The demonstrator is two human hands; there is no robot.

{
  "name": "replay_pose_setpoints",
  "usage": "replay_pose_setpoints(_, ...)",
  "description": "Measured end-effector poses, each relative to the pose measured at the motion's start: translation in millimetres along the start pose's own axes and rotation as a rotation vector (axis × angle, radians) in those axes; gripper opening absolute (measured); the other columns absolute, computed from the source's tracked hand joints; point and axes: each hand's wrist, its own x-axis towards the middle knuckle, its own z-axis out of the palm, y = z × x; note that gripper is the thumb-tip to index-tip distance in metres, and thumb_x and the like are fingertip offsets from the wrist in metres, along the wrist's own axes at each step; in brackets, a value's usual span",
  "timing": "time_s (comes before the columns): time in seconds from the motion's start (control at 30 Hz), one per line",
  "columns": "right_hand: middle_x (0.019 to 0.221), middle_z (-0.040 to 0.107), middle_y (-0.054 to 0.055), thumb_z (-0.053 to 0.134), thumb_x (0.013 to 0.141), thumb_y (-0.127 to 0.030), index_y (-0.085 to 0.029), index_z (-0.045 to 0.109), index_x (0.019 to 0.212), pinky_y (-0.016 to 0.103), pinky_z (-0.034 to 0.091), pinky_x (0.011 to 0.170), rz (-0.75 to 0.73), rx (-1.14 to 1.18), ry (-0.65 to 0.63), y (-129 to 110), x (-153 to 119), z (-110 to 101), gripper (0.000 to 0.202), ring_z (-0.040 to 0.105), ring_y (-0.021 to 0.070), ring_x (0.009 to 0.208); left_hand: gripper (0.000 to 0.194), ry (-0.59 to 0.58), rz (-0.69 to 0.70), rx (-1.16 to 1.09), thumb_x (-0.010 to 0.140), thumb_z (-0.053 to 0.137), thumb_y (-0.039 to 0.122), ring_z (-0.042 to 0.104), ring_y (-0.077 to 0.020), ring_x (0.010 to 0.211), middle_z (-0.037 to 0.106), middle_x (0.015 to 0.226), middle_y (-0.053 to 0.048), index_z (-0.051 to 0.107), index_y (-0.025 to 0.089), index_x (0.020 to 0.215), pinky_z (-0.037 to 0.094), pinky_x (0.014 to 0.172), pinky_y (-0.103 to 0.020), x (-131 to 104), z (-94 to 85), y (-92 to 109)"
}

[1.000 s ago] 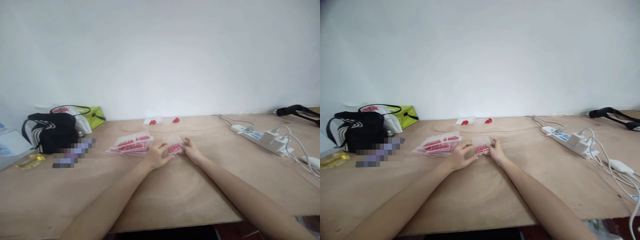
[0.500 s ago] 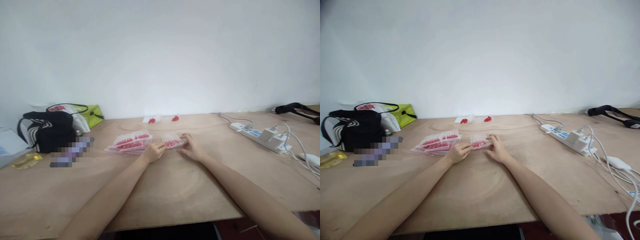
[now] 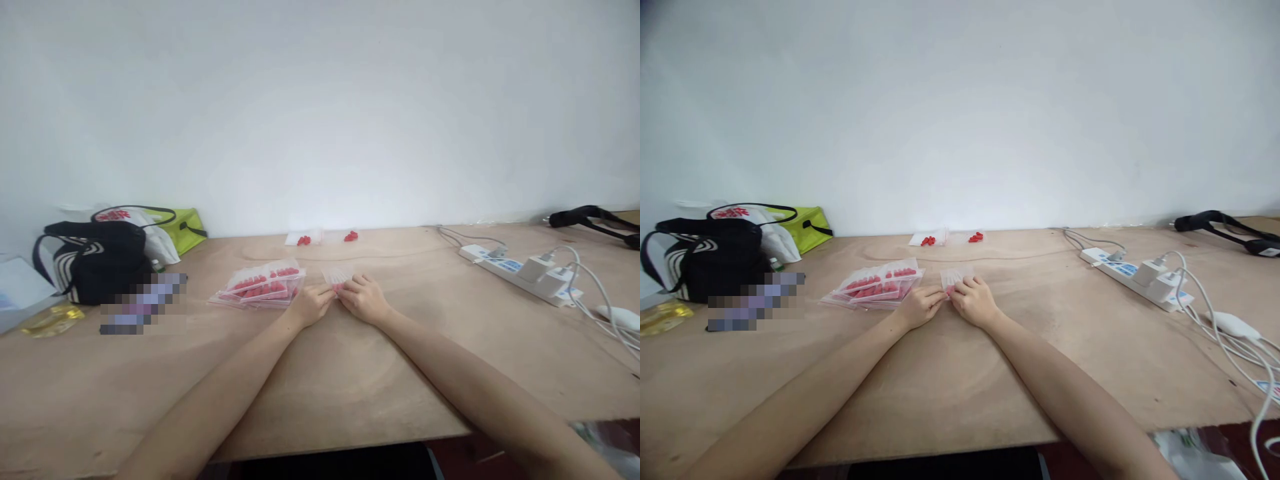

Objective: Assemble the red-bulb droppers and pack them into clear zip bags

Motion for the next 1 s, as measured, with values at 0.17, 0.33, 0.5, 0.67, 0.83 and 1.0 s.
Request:
replay_pose_setpoints(0.17,0.066,0.055,0.003,0.043,0.082,-0.019,-0.016,0.059,0.067,0.031,0.023,0.059,-0.091,-0.035,0.002,-4,6,1,0.023,0.040,0.0141,0.066,0.027,0.016,0.028,0.055,0.086,0.035,0.018,0.058,-0.0141,0.069,0.062,0.079,-0.006,0.060,0.015,0.079,0.045,0.062,-0.025,-1,-1.0,-2)
replay_pose_setpoints(0.33,0.066,0.054,0.004,0.040,0.084,-0.014,-0.016,0.058,0.064,0.031,0.021,0.056,-0.199,-0.077,-0.001,-1,7,-1,0.027,0.039,0.0138,0.065,0.030,0.023,0.090,0.121,0.086,0.031,0.014,0.058,-0.0136,0.068,0.062,0.076,-0.006,0.060,0.015,0.078,0.045,0.061,-0.025,-1,1.1,-4)
replay_pose_setpoints(0.5,0.069,0.056,0.004,0.038,0.084,-0.011,-0.016,0.058,0.064,0.031,0.020,0.055,-0.292,-0.087,0.009,0,8,1,0.029,0.040,0.0138,0.066,0.029,0.054,0.123,0.162,0.082,0.032,0.010,0.057,-0.0150,0.065,0.062,0.074,-0.007,0.061,0.014,0.078,0.045,0.058,-0.027,-1,0.0,-5)
replay_pose_setpoints(0.67,0.072,0.057,0.004,0.035,0.085,-0.012,-0.018,0.060,0.069,0.031,0.021,0.057,-0.244,-0.072,-0.026,3,6,-1,0.030,0.041,0.0140,0.068,0.025,0.088,0.018,0.060,0.079,0.038,0.010,0.058,-0.0155,0.069,0.063,0.075,-0.007,0.062,0.016,0.076,0.046,0.062,-0.028,-2,-0.9,-4)
replay_pose_setpoints(0.83,0.072,0.057,0.004,0.037,0.083,-0.011,-0.018,0.060,0.072,0.032,0.024,0.065,-0.101,-0.094,-0.036,29,-13,-7,0.026,0.041,0.0143,0.069,0.023,0.151,-0.116,-0.031,0.081,0.039,0.014,0.059,-0.0140,0.069,0.064,0.076,-0.005,0.061,0.017,0.075,0.046,0.063,-0.026,-8,-4.5,-10)
replay_pose_setpoints(1.0,0.071,0.057,0.004,0.039,0.082,-0.015,-0.017,0.060,0.074,0.030,0.026,0.070,-0.020,0.010,-0.077,44,-24,-11,0.022,0.043,0.0143,0.070,0.020,0.170,-0.154,-0.075,0.082,0.041,0.016,0.059,-0.0136,0.070,0.063,0.078,-0.005,0.059,0.016,0.073,0.046,0.064,-0.025,-10,-5.2,-13)
